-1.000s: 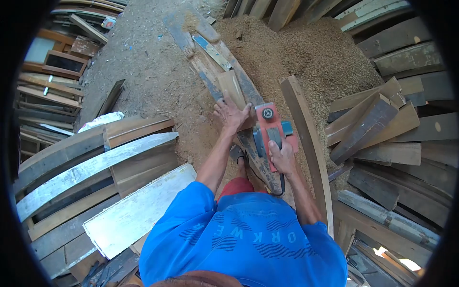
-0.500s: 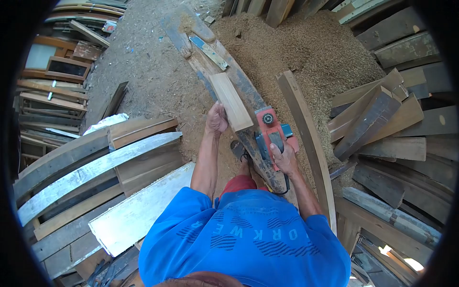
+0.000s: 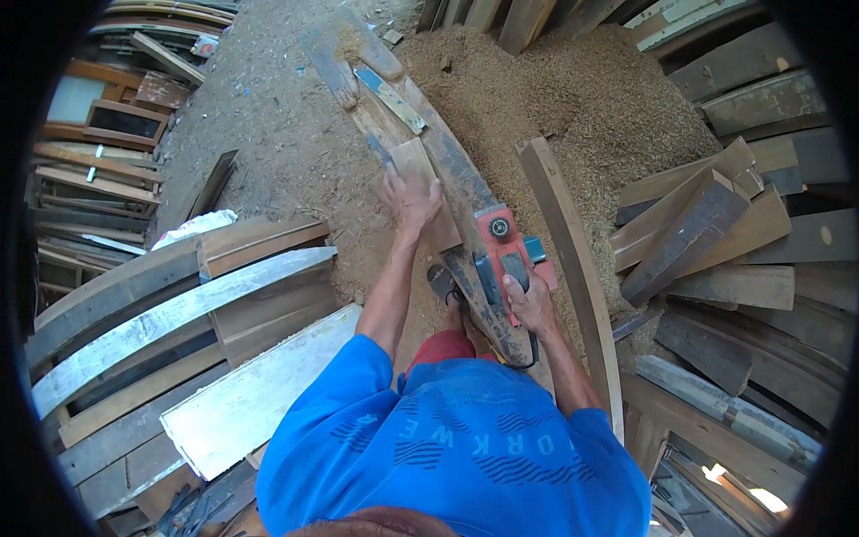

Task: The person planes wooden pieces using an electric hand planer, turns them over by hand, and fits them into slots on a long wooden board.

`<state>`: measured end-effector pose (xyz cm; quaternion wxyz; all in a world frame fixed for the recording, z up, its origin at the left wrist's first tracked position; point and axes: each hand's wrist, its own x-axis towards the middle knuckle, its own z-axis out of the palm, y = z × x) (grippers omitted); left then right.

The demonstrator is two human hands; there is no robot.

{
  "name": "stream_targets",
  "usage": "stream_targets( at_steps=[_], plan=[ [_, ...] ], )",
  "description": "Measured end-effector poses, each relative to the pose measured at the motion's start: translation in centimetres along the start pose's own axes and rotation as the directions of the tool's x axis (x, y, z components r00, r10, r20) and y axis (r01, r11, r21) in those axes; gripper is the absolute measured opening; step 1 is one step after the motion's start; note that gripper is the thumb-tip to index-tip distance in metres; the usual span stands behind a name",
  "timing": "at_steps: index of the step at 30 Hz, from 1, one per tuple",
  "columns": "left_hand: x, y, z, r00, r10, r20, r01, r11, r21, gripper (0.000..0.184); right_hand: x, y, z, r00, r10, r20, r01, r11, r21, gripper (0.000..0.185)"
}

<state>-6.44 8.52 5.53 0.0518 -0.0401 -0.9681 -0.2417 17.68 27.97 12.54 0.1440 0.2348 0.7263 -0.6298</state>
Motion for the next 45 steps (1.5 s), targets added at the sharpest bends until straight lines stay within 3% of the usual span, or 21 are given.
stream_targets(
  at_steps=[5,8,12,16,21,23,26,33,36,39,42,45],
  plan=[
    [8.0,1.4,2.2,0.949,0.295,0.111,-0.304,0.949,0.080,0.073,-1.6,1.2,-0.7,0.998,-0.051,-0.034,0.049,0.996,-0.069,0.059],
    [12.5,0.9,3.6,0.935,0.236,0.265,-0.308,0.909,0.279,0.068,-2.2,0.5,-1.2,1.000,0.013,0.012,-0.013,1.000,-0.008,0.057],
    [13.6,-1.7,2.4,0.923,0.181,0.339,-0.272,0.931,0.243,0.059,-2.2,0.0,-1.4,0.998,0.058,0.024,-0.058,0.998,0.001,0.057],
    [11.9,-2.9,2.1,0.948,0.196,0.251,-0.250,0.946,0.206,0.057,-1.9,0.3,-1.5,0.999,0.042,0.033,-0.042,0.999,0.003,0.057],
    [8.0,-0.5,1.5,0.993,0.039,0.110,-0.055,0.988,0.144,0.081,-1.8,0.0,-1.5,0.999,0.033,0.030,-0.033,0.999,0.008,0.057],
    [5.0,0.7,0.2,0.990,-0.049,0.129,0.033,0.992,0.122,0.103,-1.8,0.7,-1.4,0.999,0.035,0.030,-0.035,0.999,0.006,0.058],
    [0.7,-1.0,3.1,0.994,-0.004,0.113,0.004,1.000,-0.002,0.107,-1.7,1.7,-1.2,0.998,0.057,0.012,-0.058,0.997,0.050,0.059],
    [0.5,-0.6,5.3,0.997,-0.036,0.067,0.038,0.999,-0.032,0.110,-2.2,-1.7,-1.0,0.998,0.062,-0.012,-0.060,0.985,0.160,0.060],
    [1.9,-1.9,7.0,0.995,0.099,-0.012,-0.100,0.992,-0.073,0.109,-1.8,-3.4,-1.3,1.000,-0.006,-0.019,0.009,0.988,0.154,0.061],
    [2.9,-2.4,5.8,0.992,0.061,0.111,-0.048,0.992,-0.117,0.107,-0.8,-4.7,-0.8,0.996,-0.085,0.022,0.080,0.985,0.152,0.061],
    [5.0,-4.6,4.2,0.973,-0.044,0.226,0.039,0.999,0.028,0.111,0.9,-5.0,-0.2,0.988,-0.134,0.071,0.125,0.985,0.118,0.063],
    [7.1,-5.3,2.1,0.945,-0.170,0.280,0.190,0.981,-0.045,0.110,2.2,-3.8,0.7,0.983,-0.124,0.134,0.116,0.991,0.068,0.065]
  ],
)
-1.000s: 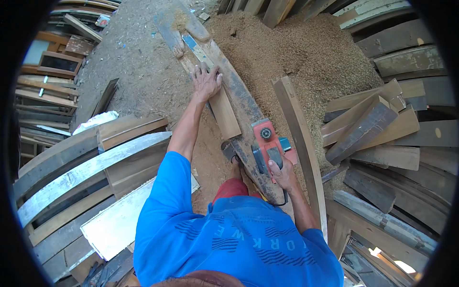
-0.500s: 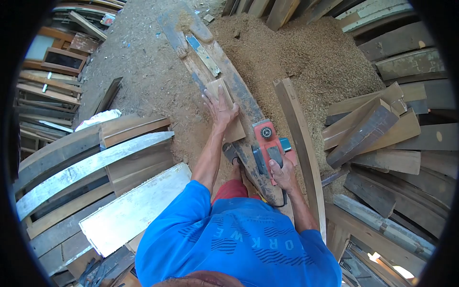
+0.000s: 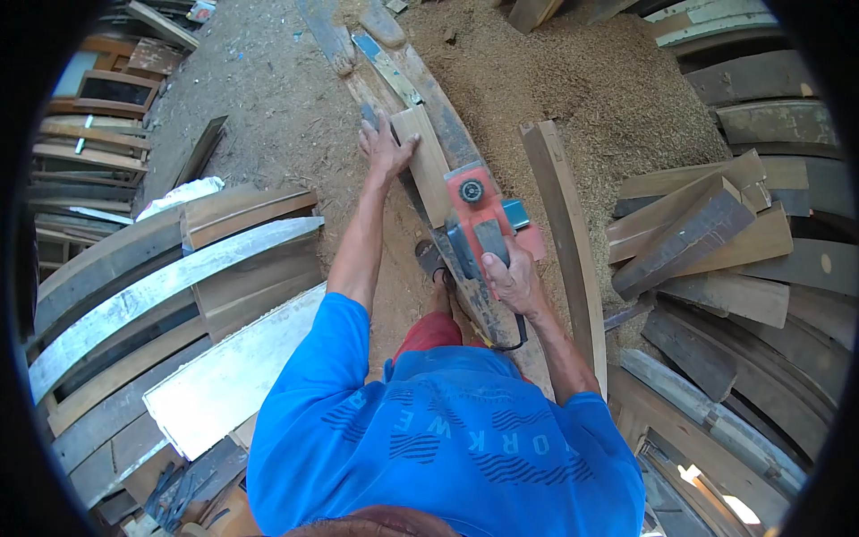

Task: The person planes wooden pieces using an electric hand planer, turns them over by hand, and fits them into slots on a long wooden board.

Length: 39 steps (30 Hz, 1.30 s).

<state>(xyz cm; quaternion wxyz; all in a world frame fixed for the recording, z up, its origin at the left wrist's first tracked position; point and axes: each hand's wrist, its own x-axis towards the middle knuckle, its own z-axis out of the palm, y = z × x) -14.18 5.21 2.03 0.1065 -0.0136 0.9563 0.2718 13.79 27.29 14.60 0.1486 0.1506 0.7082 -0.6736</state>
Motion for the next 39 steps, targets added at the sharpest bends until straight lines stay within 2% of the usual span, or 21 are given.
stream_targets(
  at_steps=[1,6,8,9,11,14,17,19,21,23,24,28,31,33,34,37,39],
  plan=[
    [0.4,-0.1,-0.5,0.999,-0.045,0.022,0.046,0.999,-0.015,0.109,0.2,0.3,0.3,1.000,0.014,0.014,-0.014,1.000,-0.014,0.066],
    [2.2,-1.3,-0.7,0.999,-0.024,0.022,0.025,0.999,-0.047,0.070,0.7,0.1,3.0,1.000,-0.031,0.002,0.031,0.999,-0.030,0.069],
    [2.8,-2.2,-0.1,1.000,-0.012,-0.017,0.010,0.997,-0.077,0.057,1.8,1.2,3.1,0.997,-0.069,-0.046,0.061,0.985,-0.163,0.070],
    [3.0,-2.4,-0.1,1.000,-0.001,-0.023,0.000,0.998,-0.063,0.054,2.4,1.1,3.3,0.994,-0.089,-0.066,0.071,0.971,-0.230,0.070],
    [3.0,-2.8,-0.1,0.999,0.023,-0.029,-0.024,0.999,-0.031,0.050,4.0,-0.6,4.1,0.992,-0.095,-0.086,0.072,0.968,-0.239,0.070],
    [3.0,-3.0,-0.6,0.995,-0.023,-0.099,0.015,0.997,-0.082,0.050,6.5,-3.0,4.4,0.993,-0.086,-0.081,0.062,0.965,-0.255,0.069],
    [2.4,-6.6,-1.5,0.943,-0.144,-0.299,0.081,0.974,-0.213,0.055,9.1,-3.9,5.0,0.991,-0.104,-0.085,0.081,0.966,-0.246,0.067],
    [0.0,-9.2,-2.1,0.908,-0.173,-0.381,0.059,0.954,-0.293,0.057,10.7,-4.5,5.3,0.989,-0.117,-0.090,0.090,0.962,-0.258,0.067],
    [-3.8,-11.1,-2.3,0.899,-0.188,-0.396,0.056,0.945,-0.321,0.054,12.5,-5.4,5.5,0.988,-0.121,-0.096,0.089,0.953,-0.289,0.067],
    [-7.2,-15.2,0.1,0.887,-0.222,-0.405,0.147,0.967,-0.208,0.050,14.8,-6.0,5.8,0.987,-0.132,-0.094,0.102,0.956,-0.274,0.067],
    [-9.3,-16.8,1.1,0.902,-0.231,-0.364,0.175,0.968,-0.180,0.050,15.9,-6.2,6.1,0.986,-0.135,-0.093,0.107,0.958,-0.265,0.067],
    [-17.7,-18.2,2.1,0.932,-0.307,-0.195,0.294,0.951,-0.090,0.050,20.9,-7.1,6.9,0.936,-0.320,-0.146,0.253,0.901,-0.352,0.060],
    [-22.3,-17.7,1.6,0.941,-0.322,-0.103,0.323,0.946,-0.014,0.048,25.1,-7.5,7.0,0.923,-0.369,-0.111,0.319,0.892,-0.319,0.060],
    [-23.8,-18.4,1.8,0.959,-0.280,-0.050,0.282,0.958,0.051,0.047,26.0,-8.6,6.9,0.922,-0.380,-0.070,0.351,0.899,-0.262,0.060],
    [-24.5,-19.0,1.8,0.965,-0.262,-0.023,0.263,0.961,0.080,0.047,25.5,-9.2,6.6,0.968,-0.251,-0.013,0.241,0.941,-0.240,0.066],
    [-26.0,-19.4,1.1,0.917,-0.383,0.115,0.378,0.924,0.060,0.050,22.3,-9.7,6.9,0.991,-0.133,-0.021,0.129,0.984,-0.127,0.057],
    [-26.6,-20.2,1.4,0.900,-0.421,0.112,0.413,0.907,0.088,0.049,19.9,-7.2,7.1,0.980,-0.197,-0.025,0.194,0.978,-0.081,0.051]
  ],
)
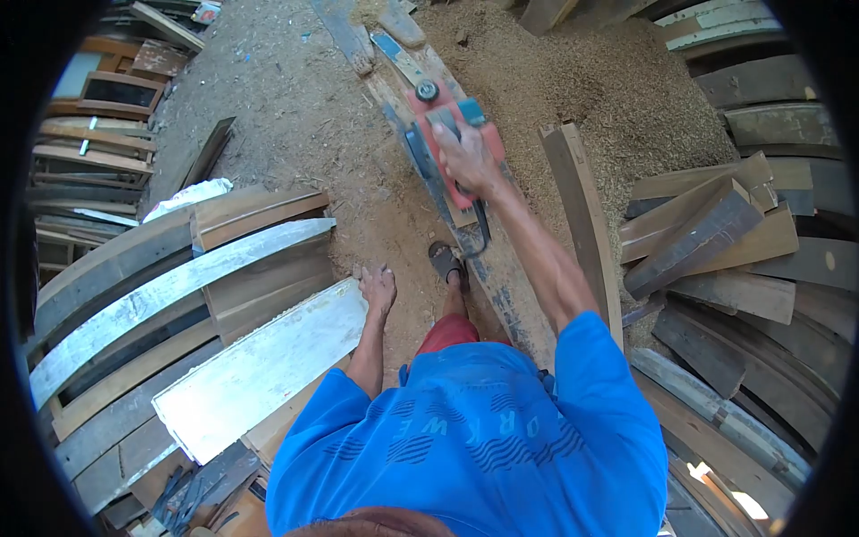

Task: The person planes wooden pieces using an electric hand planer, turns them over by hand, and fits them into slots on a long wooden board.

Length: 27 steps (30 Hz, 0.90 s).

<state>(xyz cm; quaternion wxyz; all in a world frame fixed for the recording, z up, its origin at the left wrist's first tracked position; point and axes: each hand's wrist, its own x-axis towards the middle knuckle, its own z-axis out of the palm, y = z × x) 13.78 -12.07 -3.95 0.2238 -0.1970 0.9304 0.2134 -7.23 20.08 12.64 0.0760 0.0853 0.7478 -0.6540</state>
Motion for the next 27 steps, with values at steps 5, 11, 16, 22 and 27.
stream_targets(
  at_steps=[5,11,16,22,27],
  plan=[
    [0.1,-1.0,-0.3,0.992,-0.025,0.127,0.019,0.999,0.049,0.051,-11.7,2.7,-0.2,0.995,0.096,-0.001,-0.096,0.994,-0.047,0.042],
    [-0.5,-1.8,1.3,0.969,-0.032,0.244,0.016,0.998,0.066,0.053,-19.8,4.0,-0.6,0.988,0.148,-0.038,-0.152,0.980,-0.129,0.051],
    [-0.7,-1.7,2.8,0.947,-0.021,0.321,0.006,0.999,0.048,0.054,-13.0,1.4,0.5,0.989,0.103,-0.105,-0.120,0.979,-0.167,0.055],
    [-1.3,-3.1,4.3,0.976,-0.050,0.210,0.028,0.994,0.103,0.051,-3.1,0.2,1.4,0.995,0.069,-0.078,-0.078,0.990,-0.118,0.061],
    [-1.1,-4.7,3.5,0.962,-0.163,0.219,0.143,0.984,0.105,0.051,5.3,-0.9,1.8,0.991,-0.081,-0.104,0.065,0.986,-0.151,0.056]
  ],
)
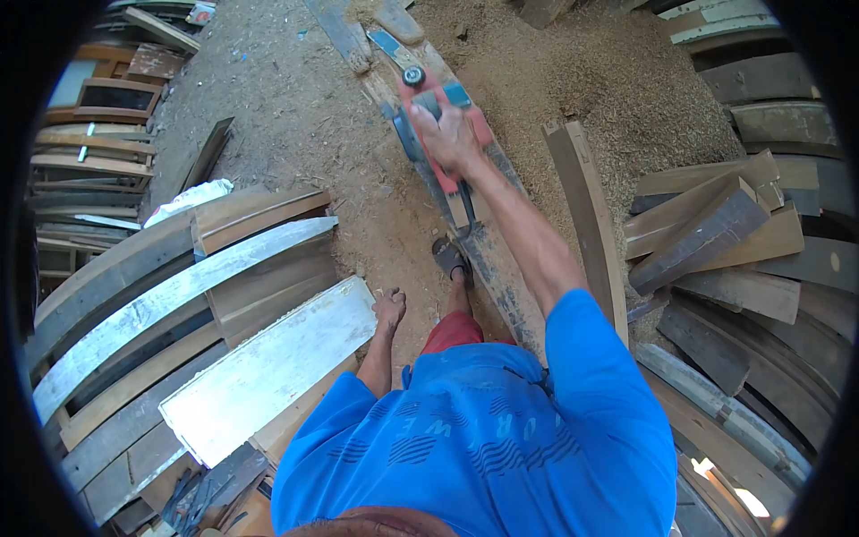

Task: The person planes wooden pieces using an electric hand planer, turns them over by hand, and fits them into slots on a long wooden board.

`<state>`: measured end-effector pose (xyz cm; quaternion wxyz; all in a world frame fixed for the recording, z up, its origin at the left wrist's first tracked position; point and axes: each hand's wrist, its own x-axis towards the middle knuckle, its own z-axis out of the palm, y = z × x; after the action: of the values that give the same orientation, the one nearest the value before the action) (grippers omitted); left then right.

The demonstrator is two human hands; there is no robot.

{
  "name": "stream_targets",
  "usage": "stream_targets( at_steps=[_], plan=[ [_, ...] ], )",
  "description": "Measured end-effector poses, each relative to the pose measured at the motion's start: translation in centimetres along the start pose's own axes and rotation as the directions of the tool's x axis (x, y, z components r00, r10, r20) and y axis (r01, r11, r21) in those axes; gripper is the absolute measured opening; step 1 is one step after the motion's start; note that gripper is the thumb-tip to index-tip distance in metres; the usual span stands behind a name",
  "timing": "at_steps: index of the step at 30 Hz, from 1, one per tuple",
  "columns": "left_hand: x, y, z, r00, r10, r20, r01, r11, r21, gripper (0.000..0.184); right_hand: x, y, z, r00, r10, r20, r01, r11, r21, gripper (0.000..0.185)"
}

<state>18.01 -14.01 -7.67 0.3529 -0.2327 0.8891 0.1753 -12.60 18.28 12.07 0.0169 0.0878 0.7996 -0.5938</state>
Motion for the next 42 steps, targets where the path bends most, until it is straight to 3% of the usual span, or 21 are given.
stream_targets(
  at_steps=[5,7,10,16,18,20,23,28,31,34,37,42],
  plan=[
    [-1.7,-0.7,-2.5,0.997,-0.080,-0.003,0.080,0.997,-0.001,0.050,0.7,0.1,-0.1,0.999,0.040,0.005,-0.041,0.997,0.062,0.053],
    [-1.7,-2.1,-1.9,0.994,-0.104,-0.022,0.104,0.994,0.022,0.051,-3.3,-1.5,-1.4,0.990,0.118,0.072,-0.129,0.975,0.179,0.059],
    [-2.1,-2.4,-1.8,0.987,-0.151,0.054,0.151,0.988,0.011,0.049,-8.7,-0.5,-2.1,0.980,0.162,0.118,-0.184,0.960,0.210,0.053],
    [-0.6,-1.2,-0.6,0.985,-0.060,0.159,0.053,0.997,0.048,0.052,-20.9,2.6,-2.8,0.968,0.214,0.135,-0.230,0.966,0.117,0.049],
    [-1.5,0.6,-1.2,0.993,-0.004,0.116,-0.001,0.999,0.042,0.052,-22.5,3.4,-2.3,0.981,0.172,0.090,-0.176,0.984,0.034,0.051],
    [-1.9,2.0,-1.6,0.996,0.039,0.076,-0.043,0.998,0.042,0.052,-21.9,3.3,-2.0,0.986,0.150,0.071,-0.153,0.988,0.037,0.056],
    [-0.9,1.6,-0.4,0.996,0.083,0.030,-0.084,0.995,0.054,0.054,-17.6,1.4,-1.4,0.959,0.271,0.085,-0.274,0.961,0.030,0.058],
    [-0.1,0.1,0.1,0.997,0.076,0.013,-0.076,0.995,0.061,0.054,-8.4,0.2,0.1,0.995,0.096,0.015,-0.096,0.994,0.050,0.056],
    [-0.2,-0.5,-0.7,0.994,-0.049,0.097,0.045,0.998,0.042,0.052,-2.8,-0.1,1.4,0.999,0.009,-0.046,-0.008,1.000,0.012,0.056],
    [-2.3,-0.5,-1.8,0.992,-0.121,0.021,0.121,0.993,-0.004,0.051,1.4,1.1,2.1,0.998,-0.046,-0.052,0.046,0.999,0.000,0.059],
    [-2.7,-1.4,-2.2,0.994,-0.107,-0.001,0.107,0.994,0.004,0.050,0.9,0.1,0.7,1.000,0.029,0.006,-0.029,0.996,0.089,0.052],
    [-3.0,-2.8,-1.4,0.988,-0.126,0.093,0.124,0.992,0.022,0.050,-7.8,-1.1,-1.5,0.985,0.152,0.082,-0.170,0.936,0.307,0.038]
  ],
)
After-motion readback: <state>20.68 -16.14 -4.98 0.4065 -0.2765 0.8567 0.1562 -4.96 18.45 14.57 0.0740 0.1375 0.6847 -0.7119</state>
